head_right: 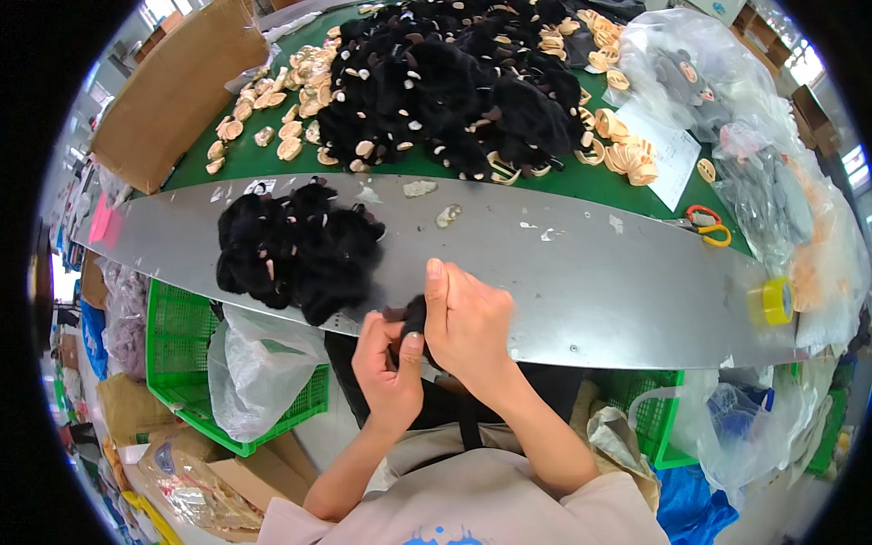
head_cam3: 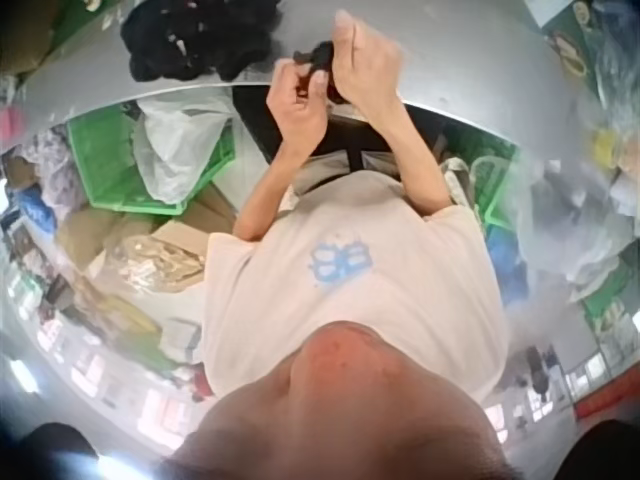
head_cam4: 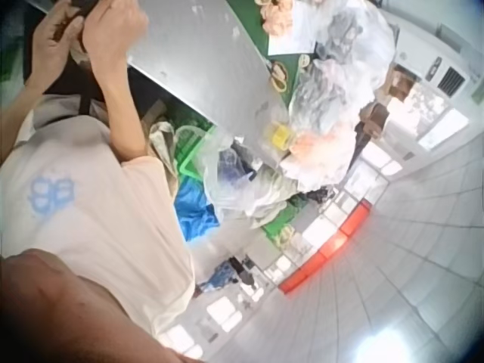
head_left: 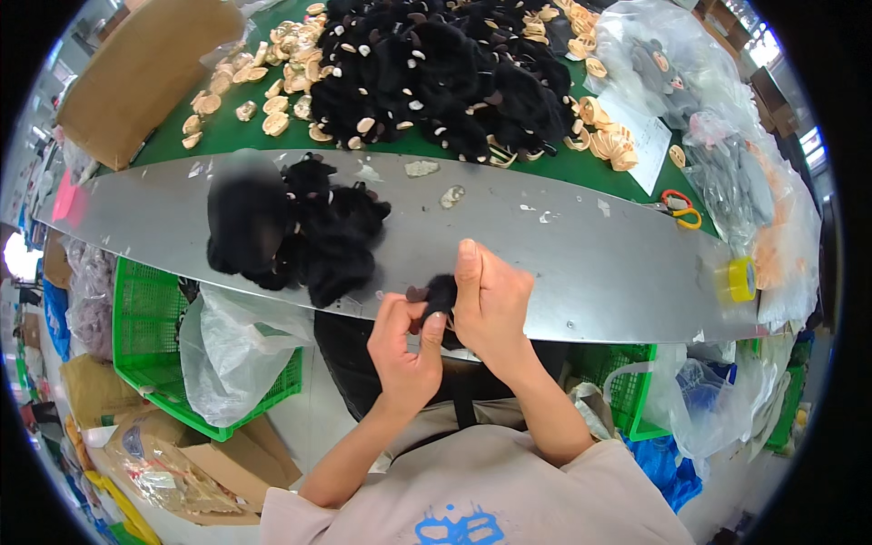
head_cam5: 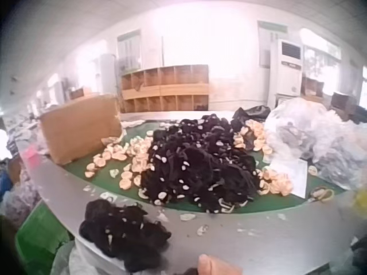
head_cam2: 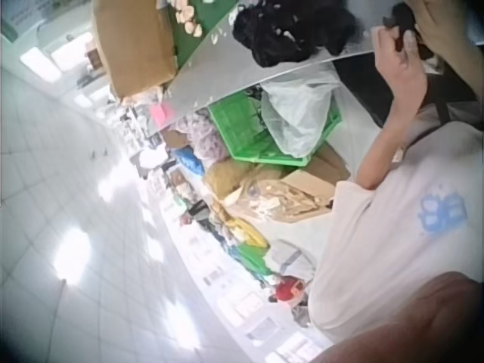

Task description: The person repeatedly picks up small black plush toys and beige plastic components from a workbench, inserts the plastic parts into the plush bodies, and places the assembled units into a green basket. The process is continuous and repetitive throughout the clip.

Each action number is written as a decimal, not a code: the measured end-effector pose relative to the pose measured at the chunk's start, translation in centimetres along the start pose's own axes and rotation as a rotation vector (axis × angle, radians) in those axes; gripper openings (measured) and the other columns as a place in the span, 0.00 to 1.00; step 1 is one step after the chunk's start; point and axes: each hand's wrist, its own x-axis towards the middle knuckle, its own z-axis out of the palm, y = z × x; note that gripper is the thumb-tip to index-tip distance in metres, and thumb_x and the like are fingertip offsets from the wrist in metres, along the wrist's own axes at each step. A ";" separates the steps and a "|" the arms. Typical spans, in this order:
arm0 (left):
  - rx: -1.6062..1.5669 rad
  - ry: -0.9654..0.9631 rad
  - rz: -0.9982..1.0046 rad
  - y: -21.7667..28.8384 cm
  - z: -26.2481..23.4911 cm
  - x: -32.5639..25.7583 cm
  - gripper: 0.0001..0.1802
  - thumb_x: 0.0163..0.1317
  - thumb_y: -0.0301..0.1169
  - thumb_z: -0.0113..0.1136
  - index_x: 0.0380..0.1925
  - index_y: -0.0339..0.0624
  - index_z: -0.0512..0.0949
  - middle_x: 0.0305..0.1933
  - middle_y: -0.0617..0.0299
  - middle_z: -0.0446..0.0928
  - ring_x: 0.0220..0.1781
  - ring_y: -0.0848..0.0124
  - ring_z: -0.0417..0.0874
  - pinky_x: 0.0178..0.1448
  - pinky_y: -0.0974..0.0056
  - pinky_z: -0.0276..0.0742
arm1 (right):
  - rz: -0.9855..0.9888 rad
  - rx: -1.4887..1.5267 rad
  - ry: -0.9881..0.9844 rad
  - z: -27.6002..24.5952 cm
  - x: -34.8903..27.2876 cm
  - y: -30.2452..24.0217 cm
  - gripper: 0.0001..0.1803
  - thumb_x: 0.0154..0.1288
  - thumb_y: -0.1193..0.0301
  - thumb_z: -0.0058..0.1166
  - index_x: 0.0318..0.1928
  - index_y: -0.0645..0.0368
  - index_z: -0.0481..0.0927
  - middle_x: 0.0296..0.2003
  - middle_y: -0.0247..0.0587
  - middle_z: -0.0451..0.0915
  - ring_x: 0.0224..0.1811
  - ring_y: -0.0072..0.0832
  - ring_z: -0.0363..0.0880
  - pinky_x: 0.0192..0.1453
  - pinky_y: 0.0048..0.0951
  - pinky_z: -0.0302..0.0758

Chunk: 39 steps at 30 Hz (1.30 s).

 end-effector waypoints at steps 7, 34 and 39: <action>0.233 -0.023 0.121 0.8 0.7 2.4 0.10 0.63 0.30 0.64 0.31 0.35 0.74 0.31 0.59 0.69 0.28 0.69 0.69 0.33 0.65 0.67 | 0.278 0.324 0.031 -1.1 0.7 0.6 0.16 0.76 0.66 0.47 0.30 0.63 0.73 0.19 0.37 0.68 0.21 0.25 0.66 0.27 0.31 0.66; 0.212 0.036 0.102 0.9 -0.4 1.0 0.12 0.69 0.34 0.57 0.29 0.38 0.71 0.30 0.61 0.67 0.28 0.70 0.64 0.33 0.66 0.60 | 0.381 0.734 -0.293 -3.0 -4.0 -0.2 0.22 0.59 0.64 0.70 0.44 0.66 0.77 0.35 0.36 0.72 0.36 0.23 0.72 0.42 0.26 0.71; 0.200 0.016 0.088 0.9 -0.6 0.8 0.12 0.69 0.34 0.57 0.30 0.37 0.72 0.31 0.60 0.68 0.29 0.68 0.66 0.32 0.66 0.62 | 0.265 0.517 -0.241 -3.6 -3.9 -1.2 0.22 0.60 0.61 0.69 0.40 0.67 0.76 0.33 0.40 0.72 0.32 0.28 0.72 0.36 0.27 0.70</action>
